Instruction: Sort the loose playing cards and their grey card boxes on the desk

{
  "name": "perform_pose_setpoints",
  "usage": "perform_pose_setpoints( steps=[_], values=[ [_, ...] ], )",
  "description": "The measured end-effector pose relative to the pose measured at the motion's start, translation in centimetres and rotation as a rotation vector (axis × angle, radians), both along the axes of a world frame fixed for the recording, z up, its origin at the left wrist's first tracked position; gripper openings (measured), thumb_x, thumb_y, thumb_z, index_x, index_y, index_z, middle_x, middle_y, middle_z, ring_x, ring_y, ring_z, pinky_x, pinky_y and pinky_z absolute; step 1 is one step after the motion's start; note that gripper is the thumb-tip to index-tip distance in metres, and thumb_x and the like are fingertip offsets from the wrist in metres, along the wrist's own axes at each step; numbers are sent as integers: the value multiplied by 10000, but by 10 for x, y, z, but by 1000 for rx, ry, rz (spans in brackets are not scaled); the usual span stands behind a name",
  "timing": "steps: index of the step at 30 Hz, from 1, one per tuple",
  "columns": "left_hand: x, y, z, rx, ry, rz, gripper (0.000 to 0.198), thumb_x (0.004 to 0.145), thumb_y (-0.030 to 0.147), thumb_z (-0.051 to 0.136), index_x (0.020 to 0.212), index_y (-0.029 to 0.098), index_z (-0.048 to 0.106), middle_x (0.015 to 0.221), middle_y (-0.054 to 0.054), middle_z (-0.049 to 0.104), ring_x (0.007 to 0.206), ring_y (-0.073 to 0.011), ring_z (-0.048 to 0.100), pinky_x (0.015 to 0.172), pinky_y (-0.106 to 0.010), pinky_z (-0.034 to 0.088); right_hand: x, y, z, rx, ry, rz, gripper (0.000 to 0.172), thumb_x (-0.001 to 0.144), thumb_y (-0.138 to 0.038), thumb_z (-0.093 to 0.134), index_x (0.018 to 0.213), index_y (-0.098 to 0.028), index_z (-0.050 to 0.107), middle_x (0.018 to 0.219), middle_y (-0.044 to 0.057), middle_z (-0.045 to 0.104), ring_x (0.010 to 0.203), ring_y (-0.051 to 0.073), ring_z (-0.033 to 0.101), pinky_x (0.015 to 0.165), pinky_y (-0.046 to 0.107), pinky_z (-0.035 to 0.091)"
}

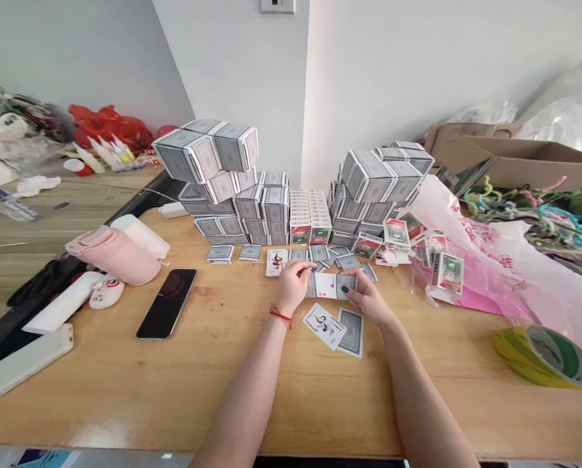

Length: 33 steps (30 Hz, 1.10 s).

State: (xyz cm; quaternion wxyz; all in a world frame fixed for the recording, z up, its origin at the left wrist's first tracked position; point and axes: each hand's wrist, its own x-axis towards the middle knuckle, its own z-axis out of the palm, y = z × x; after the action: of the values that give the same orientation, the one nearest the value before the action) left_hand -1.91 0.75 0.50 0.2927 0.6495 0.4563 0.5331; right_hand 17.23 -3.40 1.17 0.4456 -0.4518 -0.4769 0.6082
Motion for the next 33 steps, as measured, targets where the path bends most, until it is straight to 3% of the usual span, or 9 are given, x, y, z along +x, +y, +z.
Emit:
perform_pose_setpoints(
  steps=[10, 33],
  values=[
    [0, -5, 4, 220, 168, 16, 191, 837, 159, 466, 864, 200, 650, 735, -19, 515, 667, -100, 517, 628, -228, 438, 3, -1, -1, -7, -29, 65, 297, 747, -256, 599, 999, -249, 441, 596, -81, 378, 370, 27, 237, 345, 170, 154],
    [-4, -5, 4, 218, 183, -64, 176, 842, 179, 473, 847, 194, 648, 722, -20, 520, 639, -96, 508, 597, -229, 432, -1, -5, 6, 6, -70, 93, 286, 763, -285, 591, 998, -240, 434, 635, -68, 396, 417, 37, 266, 354, 156, 202]
  ],
)
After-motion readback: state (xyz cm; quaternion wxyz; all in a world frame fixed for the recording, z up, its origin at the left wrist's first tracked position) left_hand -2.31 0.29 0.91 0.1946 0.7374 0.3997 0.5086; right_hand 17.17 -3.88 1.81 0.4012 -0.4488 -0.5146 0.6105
